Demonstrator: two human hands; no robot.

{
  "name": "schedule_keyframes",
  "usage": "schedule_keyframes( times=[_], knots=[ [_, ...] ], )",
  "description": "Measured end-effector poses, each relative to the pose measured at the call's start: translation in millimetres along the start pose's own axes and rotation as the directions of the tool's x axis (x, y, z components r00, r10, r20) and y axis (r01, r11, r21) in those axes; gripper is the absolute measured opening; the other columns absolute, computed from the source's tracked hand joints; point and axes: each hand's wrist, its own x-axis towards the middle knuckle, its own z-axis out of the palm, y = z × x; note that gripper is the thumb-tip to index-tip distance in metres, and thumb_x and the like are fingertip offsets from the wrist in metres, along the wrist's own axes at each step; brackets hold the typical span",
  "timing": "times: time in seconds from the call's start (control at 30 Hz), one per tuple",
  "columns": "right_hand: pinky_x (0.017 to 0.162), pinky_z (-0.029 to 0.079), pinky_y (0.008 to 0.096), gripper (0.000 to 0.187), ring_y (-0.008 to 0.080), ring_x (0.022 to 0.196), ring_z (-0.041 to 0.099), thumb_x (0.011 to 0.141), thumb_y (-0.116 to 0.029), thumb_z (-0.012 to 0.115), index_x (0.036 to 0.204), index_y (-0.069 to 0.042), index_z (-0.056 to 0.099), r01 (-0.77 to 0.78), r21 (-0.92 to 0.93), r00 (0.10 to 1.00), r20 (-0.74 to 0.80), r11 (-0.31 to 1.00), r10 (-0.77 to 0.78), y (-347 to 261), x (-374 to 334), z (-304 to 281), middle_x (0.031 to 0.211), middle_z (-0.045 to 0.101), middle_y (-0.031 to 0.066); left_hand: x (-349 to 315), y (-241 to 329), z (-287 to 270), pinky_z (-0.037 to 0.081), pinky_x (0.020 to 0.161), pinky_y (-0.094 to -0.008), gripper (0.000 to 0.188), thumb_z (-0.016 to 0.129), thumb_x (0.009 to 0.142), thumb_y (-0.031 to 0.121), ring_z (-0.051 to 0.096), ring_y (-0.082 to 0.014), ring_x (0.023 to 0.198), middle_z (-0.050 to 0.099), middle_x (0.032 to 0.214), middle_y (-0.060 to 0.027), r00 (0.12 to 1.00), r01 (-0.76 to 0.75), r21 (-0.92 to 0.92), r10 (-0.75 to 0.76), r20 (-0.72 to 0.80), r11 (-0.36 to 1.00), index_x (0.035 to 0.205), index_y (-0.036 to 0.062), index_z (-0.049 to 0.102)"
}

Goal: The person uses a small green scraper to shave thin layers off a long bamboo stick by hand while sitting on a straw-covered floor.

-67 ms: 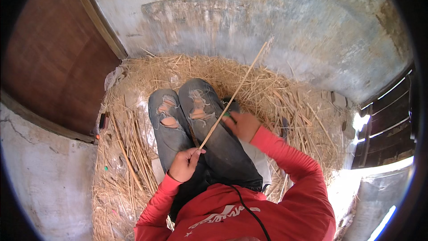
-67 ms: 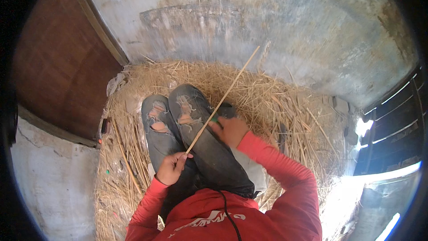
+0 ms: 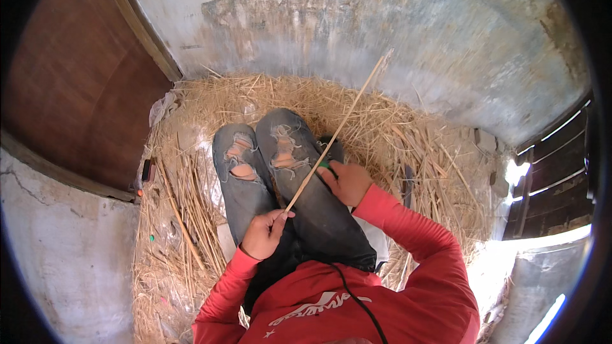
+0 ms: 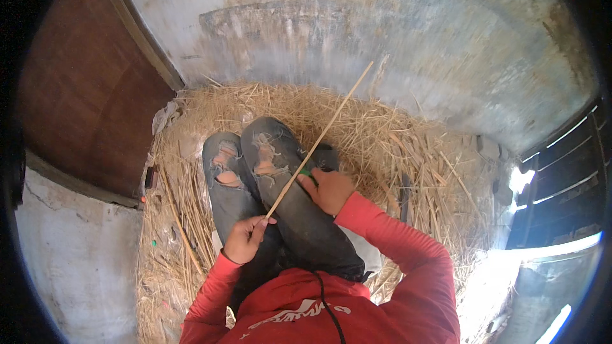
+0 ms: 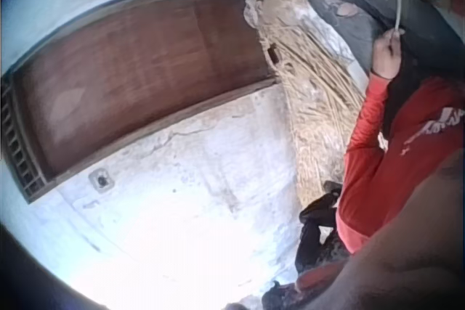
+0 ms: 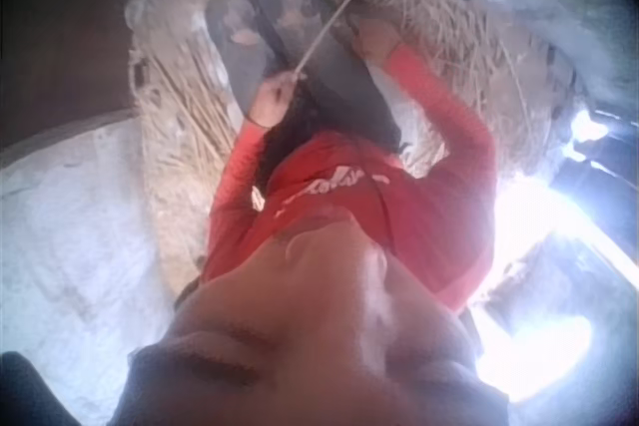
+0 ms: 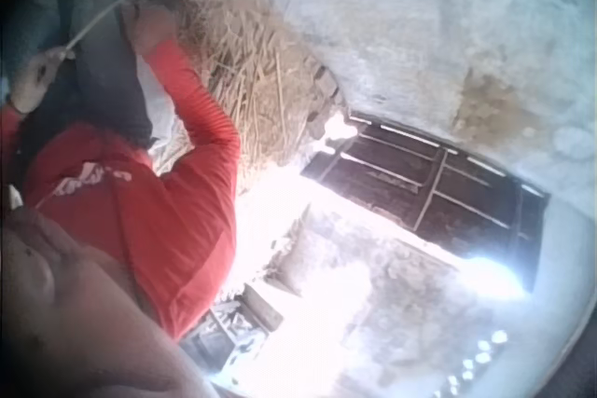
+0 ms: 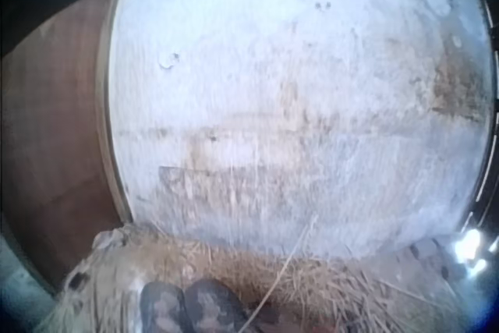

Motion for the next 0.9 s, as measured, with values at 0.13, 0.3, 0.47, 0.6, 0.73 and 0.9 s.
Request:
schedule_keyframes(
  times=[0.13,0.3,0.47,0.6,0.73,0.9],
  knots=[
    [0.066,0.05,0.0577,0.048,0.0478,0.073,0.066,0.106,-0.046,0.05,0.093,-0.002,0.063,-0.028,0.148,0.994,-0.098,0.989,0.042,23.4,-4.0,-5.7,0.074,0.066,0.0263,-1.9,-4.9,3.4,0.039,0.054,-0.0274,0.027,0.053,0.108,0.017,0.044,-0.0066,0.056,0.048,0.061,0.0018,0.998,-0.057,-0.013,0.056,-0.03,0.998,0.113,0.0001,0.073],
    [0.06,0.046,0.0541,0.043,0.0481,0.067,0.062,0.106,-0.039,0.054,0.09,0.0,0.063,0.072,0.226,0.995,-0.082,0.972,-0.055,15.2,-17.6,-14.7,0.068,0.061,0.0258,5.9,-2.7,9.2,0.04,0.055,-0.0291,0.025,0.054,0.107,0.014,0.045,-0.0078,0.056,0.05,0.061,-0.0012,0.995,-0.088,-0.009,0.088,-0.052,0.996,0.112,-0.0005,0.074],
    [0.064,0.049,0.0563,0.049,0.0487,0.07,0.064,0.106,-0.047,0.051,0.092,-0.002,0.063,0.062,0.109,0.989,-0.14,0.992,-0.047,22.2,8.5,8.7,0.071,0.064,0.0257,5.6,4.0,7.1,0.041,0.056,-0.0307,0.025,0.054,0.106,0.014,0.046,-0.0104,0.056,0.051,0.061,-0.0045,0.993,-0.09,0.068,0.095,-0.075,0.994,0.111,-0.0013,0.074],
    [0.066,0.052,0.0587,0.052,0.0489,0.072,0.066,0.105,-0.053,0.048,0.098,-0.004,0.065,0.046,0.175,0.99,-0.142,0.983,-0.021,43.6,35.3,2.1,0.074,0.066,0.0261,5.5,6.9,7.5,0.041,0.056,-0.0315,0.026,0.055,0.106,0.016,0.046,-0.0111,0.055,0.05,0.06,-0.0052,0.99,-0.107,0.095,0.115,-0.083,0.99,0.11,-0.0012,0.074],
    [0.069,0.051,0.0574,0.051,0.0485,0.075,0.067,0.107,-0.05,0.047,0.099,-0.003,0.066,0.112,0.027,0.994,-0.005,0.993,-0.112,4.8,5.7,3.2,0.077,0.067,0.0266,5.3,10.8,2.4,0.049,0.066,-0.0347,0.027,0.055,0.106,0.017,0.061,-0.0231,0.065,0.062,0.072,-0.016,0.998,-0.044,0.109,0.048,-0.04,0.993,0.112,-0.0025,0.073],
    [0.075,0.052,0.0547,0.055,0.0495,0.082,0.067,0.105,-0.054,0.049,0.097,-0.001,0.066,-0.037,0.152,0.984,-0.17,0.988,0.062,39.9,41.2,-6.3,0.081,0.068,0.0283,-4.2,8.7,-8.2,0.049,0.067,-0.0343,0.027,0.055,0.106,0.017,0.061,-0.0232,0.066,0.062,0.073,-0.016,0.999,-0.04,0.098,0.041,-0.009,0.994,0.112,-0.0021,0.073]
  ],
)
